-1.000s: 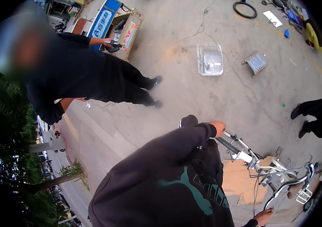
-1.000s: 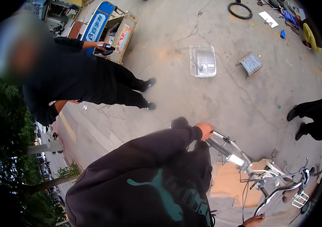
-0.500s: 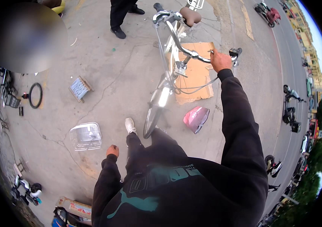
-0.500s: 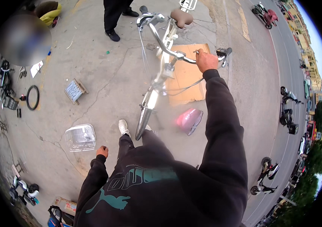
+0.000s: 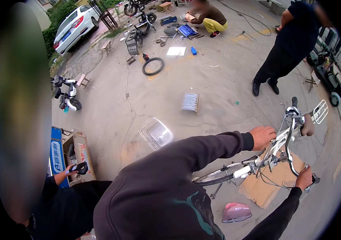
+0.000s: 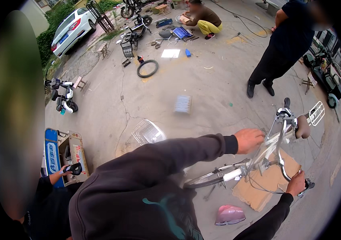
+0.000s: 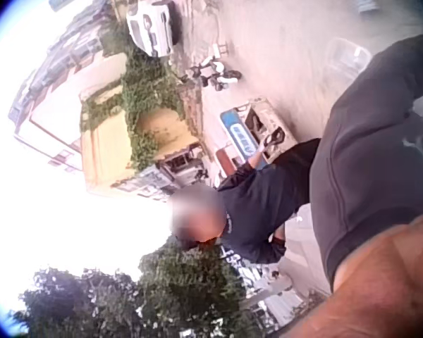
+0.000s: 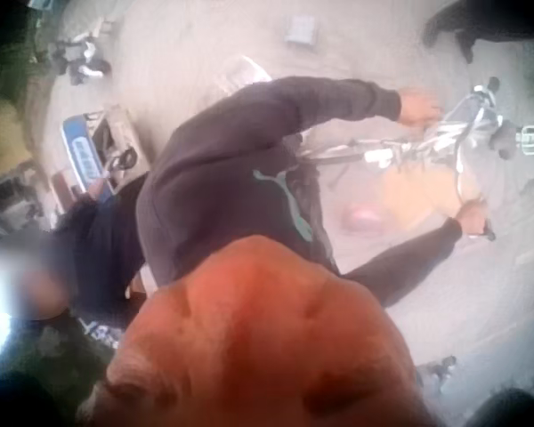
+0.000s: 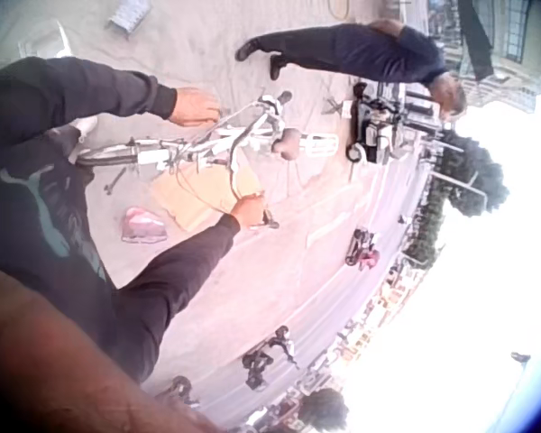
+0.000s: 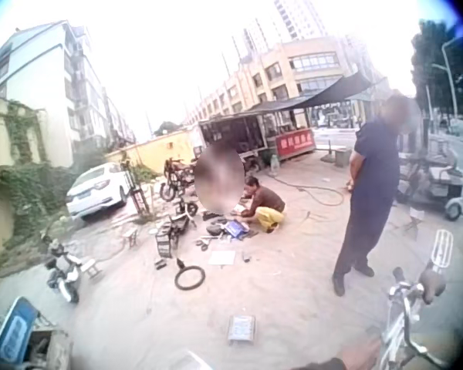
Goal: The person assembles a white bicycle in an outdoor workshop area. They attach a front basket to the handlebars, secure it with zip ties, and use pliers to tighten the connections. The person also adjusts the handlebars and checks the bike's stability.
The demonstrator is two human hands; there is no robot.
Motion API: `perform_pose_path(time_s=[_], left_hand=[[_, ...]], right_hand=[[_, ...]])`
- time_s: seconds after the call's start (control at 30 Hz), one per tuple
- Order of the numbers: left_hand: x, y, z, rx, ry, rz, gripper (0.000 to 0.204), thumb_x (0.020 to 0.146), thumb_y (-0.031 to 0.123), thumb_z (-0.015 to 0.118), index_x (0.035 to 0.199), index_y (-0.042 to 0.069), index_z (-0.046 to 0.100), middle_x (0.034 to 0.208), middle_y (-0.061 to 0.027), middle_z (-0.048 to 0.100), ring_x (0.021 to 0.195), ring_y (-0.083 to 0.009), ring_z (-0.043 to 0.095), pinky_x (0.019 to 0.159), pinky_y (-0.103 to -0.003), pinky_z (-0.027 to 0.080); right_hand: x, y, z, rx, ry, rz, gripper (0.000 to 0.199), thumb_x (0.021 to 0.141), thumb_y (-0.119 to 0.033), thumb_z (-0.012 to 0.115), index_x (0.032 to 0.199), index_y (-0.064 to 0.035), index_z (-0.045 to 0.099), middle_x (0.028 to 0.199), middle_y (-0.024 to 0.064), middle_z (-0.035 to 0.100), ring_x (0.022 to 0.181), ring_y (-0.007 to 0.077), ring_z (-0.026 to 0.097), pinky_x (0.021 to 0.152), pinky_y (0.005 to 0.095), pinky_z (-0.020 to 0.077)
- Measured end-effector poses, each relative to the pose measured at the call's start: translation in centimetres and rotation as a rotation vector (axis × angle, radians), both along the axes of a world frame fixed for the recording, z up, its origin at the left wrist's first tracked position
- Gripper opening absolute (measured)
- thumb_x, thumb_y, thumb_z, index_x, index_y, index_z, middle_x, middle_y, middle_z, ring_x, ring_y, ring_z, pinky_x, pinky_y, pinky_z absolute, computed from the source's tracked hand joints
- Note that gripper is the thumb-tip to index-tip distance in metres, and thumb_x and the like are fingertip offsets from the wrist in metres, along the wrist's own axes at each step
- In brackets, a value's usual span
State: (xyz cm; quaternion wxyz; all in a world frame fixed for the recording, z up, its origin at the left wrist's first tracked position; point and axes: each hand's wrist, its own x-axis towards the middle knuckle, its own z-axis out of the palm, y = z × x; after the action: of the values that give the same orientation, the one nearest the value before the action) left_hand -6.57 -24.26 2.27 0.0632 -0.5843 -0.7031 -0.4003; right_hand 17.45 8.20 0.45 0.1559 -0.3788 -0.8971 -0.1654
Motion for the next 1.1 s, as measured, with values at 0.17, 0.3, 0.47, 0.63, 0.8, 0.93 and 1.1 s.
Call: perform_pose_path(time_s=[0.17, 0.3, 0.47, 0.63, 0.8, 0.93, 1.1], left_hand=[[-0.6, 14.9, -0.4, -0.042, 0.445, 0.113, 0.018, 0.075, 0.021, 0.063, 0.087, 0.009, 0.064, 0.1, -0.0078, 0.059, 0.104, -0.0252, 0.055, 0.097, -0.039, 0.04], [-2.1, 18.1, -2.8, -0.263, 0.625, 0.117, 0.033, 0.072, 0.038, 0.066, 0.091, 0.012, 0.07, 0.103, -0.0062, 0.062, 0.106, -0.0227, 0.054, 0.108, -0.045, 0.028], [-2.3, 19.1, -0.8, -0.582, 0.769, -0.02, 0.042, 0.076, 0.056, 0.063, 0.085, 0.017, 0.076, 0.088, 0.0004, 0.069, 0.098, -0.0205, 0.055, 0.102, -0.039, 0.029], [-1.4, 22.0, 0.1, -0.905, 0.809, -0.12, 0.042, 0.082, 0.059, 0.059, 0.093, 0.022, 0.075, 0.089, 0.0005, 0.069, 0.087, -0.0191, 0.058, 0.081, -0.038, 0.035], [-3.6, 22.8, -4.5, -0.977, 0.766, -0.024, 0.042, 0.091, 0.052, 0.049, 0.109, 0.019, 0.068, 0.102, -0.0072, 0.068, 0.097, -0.023, 0.058, 0.088, -0.042, 0.036], [0.4, 24.1, -3.3, -0.859, 1.032, -0.057, 0.029, 0.094, 0.028, 0.047, 0.107, 0.019, 0.072, 0.103, 0.0015, 0.07, 0.1, -0.0221, 0.062, 0.09, -0.051, 0.035], [1.4, 24.3, -1.7, -1.003, 0.999, -0.018, 0.032, 0.094, 0.029, 0.046, 0.114, 0.021, 0.069, 0.112, 0.0013, 0.069, 0.108, -0.0206, 0.06, 0.096, -0.052, 0.032]], right_hand=[[-0.2, -0.7, 0.2, -0.04, 0.041, -0.088, 0.023, 0.095, -0.03, 0.051, 0.091, -0.0098, 0.061, 0.075, 0.0164, 0.067, 0.069, 0.0375, 0.065, 0.058, 0.0487, 0.0492], [-0.6, -3.0, 1.8, 0.01, 0.052, -0.116, 0.023, 0.095, -0.03, 0.052, 0.09, -0.0111, 0.063, 0.076, 0.0151, 0.068, 0.069, 0.037, 0.065, 0.059, 0.048, 0.0498], [-0.2, -1.6, 0.2, 0.151, 0.067, -0.077, 0.031, 0.096, -0.033, 0.051, 0.084, -0.0097, 0.066, 0.067, 0.0166, 0.065, 0.06, 0.0363, 0.061, 0.058, 0.0437, 0.0457], [-0.6, -2.3, 1.5, 0.117, 0.067, -0.109, 0.028, 0.095, -0.032, 0.052, 0.084, -0.0095, 0.065, 0.067, 0.0155, 0.065, 0.06, 0.0362, 0.061, 0.058, 0.0433, 0.0455], [-2.3, -1.9, 0.6, 0.164, -0.014, 0.021, 0.023, 0.095, -0.03, 0.053, 0.089, -0.0099, 0.063, 0.074, 0.015, 0.067, 0.063, 0.0371, 0.061, 0.057, 0.045, 0.0471], [1.6, 3.0, -3.3, -0.021, 0.265, 0.09, 0.02, 0.095, -0.029, 0.053, 0.095, -0.0118, 0.063, 0.076, 0.018, 0.068, 0.062, 0.0353, 0.066, 0.051, 0.0454, 0.0505], [2.2, 3.0, -3.6, 0.116, 0.059, -0.087, 0.02, 0.095, -0.029, 0.053, 0.095, -0.0114, 0.063, 0.074, 0.0175, 0.067, 0.062, 0.0346, 0.066, 0.052, 0.0455, 0.0499]])
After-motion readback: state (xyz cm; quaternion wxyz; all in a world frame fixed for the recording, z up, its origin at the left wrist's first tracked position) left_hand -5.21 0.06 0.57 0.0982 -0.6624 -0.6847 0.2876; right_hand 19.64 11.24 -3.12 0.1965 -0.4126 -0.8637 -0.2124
